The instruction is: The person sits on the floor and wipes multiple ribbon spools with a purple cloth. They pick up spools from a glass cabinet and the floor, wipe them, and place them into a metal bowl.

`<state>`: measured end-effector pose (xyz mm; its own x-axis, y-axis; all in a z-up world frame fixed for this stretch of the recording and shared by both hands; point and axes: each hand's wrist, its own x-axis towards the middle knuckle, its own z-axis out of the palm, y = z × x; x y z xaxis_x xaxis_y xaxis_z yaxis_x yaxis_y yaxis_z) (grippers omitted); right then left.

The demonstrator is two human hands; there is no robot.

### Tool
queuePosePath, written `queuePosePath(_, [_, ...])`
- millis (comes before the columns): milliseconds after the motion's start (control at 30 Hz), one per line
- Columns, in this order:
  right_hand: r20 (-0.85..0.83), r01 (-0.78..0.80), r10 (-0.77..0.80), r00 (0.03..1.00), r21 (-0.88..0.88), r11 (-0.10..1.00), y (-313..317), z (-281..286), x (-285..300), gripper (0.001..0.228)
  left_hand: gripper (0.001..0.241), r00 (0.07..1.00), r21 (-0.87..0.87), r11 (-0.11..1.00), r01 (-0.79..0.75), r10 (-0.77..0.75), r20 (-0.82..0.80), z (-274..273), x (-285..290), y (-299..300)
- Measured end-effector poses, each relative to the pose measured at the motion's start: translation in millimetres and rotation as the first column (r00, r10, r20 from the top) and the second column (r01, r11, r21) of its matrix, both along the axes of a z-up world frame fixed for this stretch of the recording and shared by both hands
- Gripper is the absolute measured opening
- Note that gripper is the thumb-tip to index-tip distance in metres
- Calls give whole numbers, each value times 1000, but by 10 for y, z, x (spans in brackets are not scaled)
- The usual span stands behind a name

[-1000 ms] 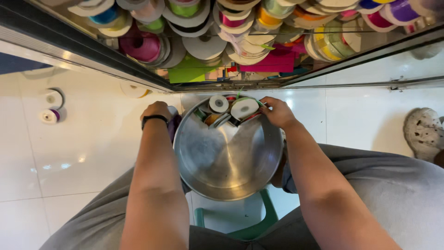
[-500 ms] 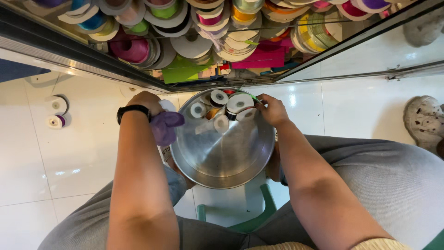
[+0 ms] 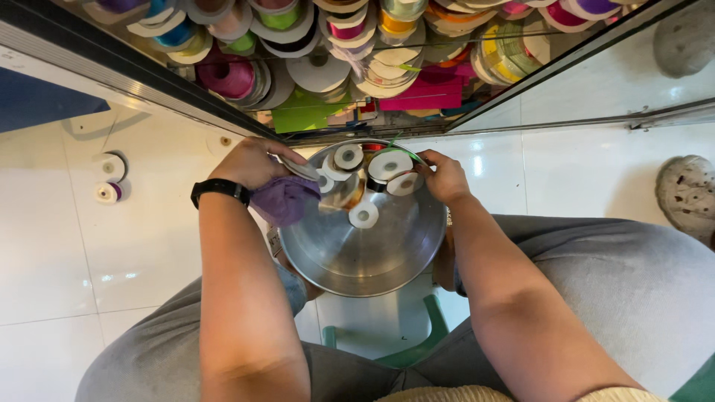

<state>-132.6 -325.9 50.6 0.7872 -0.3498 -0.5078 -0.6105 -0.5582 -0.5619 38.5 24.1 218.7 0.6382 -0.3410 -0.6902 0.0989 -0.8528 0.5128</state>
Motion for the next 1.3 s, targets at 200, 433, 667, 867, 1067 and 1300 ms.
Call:
queuePosePath(200, [12, 74, -74, 997, 23, 997, 52, 103, -19, 23, 41, 999, -147, 989, 27, -31, -23, -87, -35, -58])
queuePosePath(433, [62, 57, -57, 996, 17, 998, 74, 134, 110, 25, 43, 1000, -124, 992, 16, -16, 1, -63, -2, 17])
queuePosePath(667, [84, 158, -163, 983, 66, 985, 150, 26, 70, 27, 43, 999, -149, 988, -29, 33, 25, -76, -38, -41])
queuePosePath(867, [165, 157, -170, 972, 86, 984, 155, 1, 58, 32, 41, 998, -187, 981, -45, 54, 45, -3, -124, -137])
queuePosePath(1067, [507, 81, -150, 848, 157, 984, 451, 375, 283, 59, 43, 992, -241, 970, -11, 40, 117, 33, -230, -269])
queuePosePath(1300, [661, -548, -42, 749, 654, 522, 725, 2354, 534, 62, 36, 834, -326, 930, 167, 43, 551, 626, -327, -844])
